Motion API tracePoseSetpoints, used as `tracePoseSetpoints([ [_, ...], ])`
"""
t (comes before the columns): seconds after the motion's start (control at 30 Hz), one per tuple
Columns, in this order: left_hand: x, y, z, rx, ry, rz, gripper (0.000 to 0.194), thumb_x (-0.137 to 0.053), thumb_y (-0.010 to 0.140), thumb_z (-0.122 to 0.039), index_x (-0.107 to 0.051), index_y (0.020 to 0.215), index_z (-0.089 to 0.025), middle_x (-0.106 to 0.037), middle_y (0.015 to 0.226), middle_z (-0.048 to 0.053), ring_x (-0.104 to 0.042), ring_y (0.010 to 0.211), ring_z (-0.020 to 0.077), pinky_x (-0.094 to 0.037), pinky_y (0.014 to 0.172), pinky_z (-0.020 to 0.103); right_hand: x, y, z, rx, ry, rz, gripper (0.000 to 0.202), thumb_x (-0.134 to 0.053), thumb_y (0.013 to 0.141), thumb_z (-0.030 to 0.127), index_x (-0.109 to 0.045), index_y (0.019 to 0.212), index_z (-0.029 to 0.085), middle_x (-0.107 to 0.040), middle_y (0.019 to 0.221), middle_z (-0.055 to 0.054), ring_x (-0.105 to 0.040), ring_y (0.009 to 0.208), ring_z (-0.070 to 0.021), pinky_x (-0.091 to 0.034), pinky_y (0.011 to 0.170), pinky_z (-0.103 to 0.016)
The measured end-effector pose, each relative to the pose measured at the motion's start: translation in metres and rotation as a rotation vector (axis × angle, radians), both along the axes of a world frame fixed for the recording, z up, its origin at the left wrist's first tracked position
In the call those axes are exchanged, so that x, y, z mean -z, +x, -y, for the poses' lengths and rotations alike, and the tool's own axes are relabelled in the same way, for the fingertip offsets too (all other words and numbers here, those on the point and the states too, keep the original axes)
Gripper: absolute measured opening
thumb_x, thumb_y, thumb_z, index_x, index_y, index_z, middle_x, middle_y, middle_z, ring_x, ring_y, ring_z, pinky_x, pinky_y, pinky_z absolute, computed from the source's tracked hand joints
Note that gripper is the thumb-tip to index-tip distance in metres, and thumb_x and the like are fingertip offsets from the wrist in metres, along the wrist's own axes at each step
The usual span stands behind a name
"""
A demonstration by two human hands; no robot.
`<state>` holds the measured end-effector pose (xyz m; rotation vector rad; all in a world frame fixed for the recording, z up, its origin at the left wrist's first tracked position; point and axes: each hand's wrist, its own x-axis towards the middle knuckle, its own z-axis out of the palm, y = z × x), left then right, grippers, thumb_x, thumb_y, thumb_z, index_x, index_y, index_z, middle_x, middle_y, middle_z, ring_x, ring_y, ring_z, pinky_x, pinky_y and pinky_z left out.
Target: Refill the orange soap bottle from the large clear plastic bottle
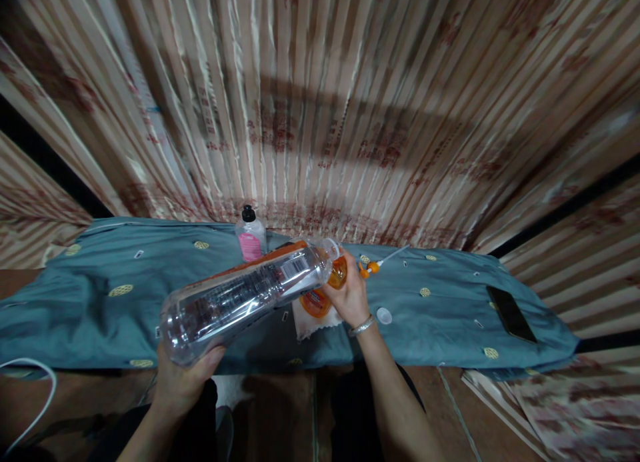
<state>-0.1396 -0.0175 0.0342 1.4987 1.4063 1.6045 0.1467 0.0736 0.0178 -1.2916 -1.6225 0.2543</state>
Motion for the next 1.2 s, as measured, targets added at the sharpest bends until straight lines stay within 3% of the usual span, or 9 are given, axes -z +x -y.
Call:
tracePoseSetpoints([
  [0.57,-0.004,0.005,-0.001,-0.048,-0.021,0.036,0.084,-0.082,0.062,-0.062,-0.052,0.124,-0.014,-0.074,0.095,0.011,-0.074,0.081,0.026,-0.061,0.074,0.038,-0.002,-0.001,0.001,0.006,-0.001,-0.001,0.061,-0.074,0.08,0.042,-0.054,0.132,0.02,-0.071,0.124,-0.012,-0.071,0.11,-0.0296,-0.058,0.098,-0.045],
  [0.8,0.005,-0.005,0.0,0.064,-0.068,0.037,0.083,-0.083,0.068,-0.05,-0.046,0.134,-0.017,-0.075,0.107,0.011,-0.075,0.093,0.029,-0.061,0.083,0.042,-0.002,-0.001,0.001,0.001,-0.008,-0.008,0.06,-0.075,0.08,0.042,-0.055,0.131,0.021,-0.071,0.123,-0.012,-0.07,0.112,-0.0302,-0.057,0.1,-0.047],
  [1.2,0.008,-0.007,-0.001,0.079,-0.022,0.008,0.078,-0.081,0.073,-0.049,-0.047,0.134,-0.015,-0.074,0.109,0.013,-0.075,0.094,0.0271,-0.061,0.083,0.04,-0.001,-0.001,0.0,-0.007,-0.015,-0.017,0.062,-0.076,0.08,0.045,-0.054,0.132,0.02,-0.07,0.126,-0.013,-0.07,0.113,-0.0305,-0.056,0.101,-0.048],
])
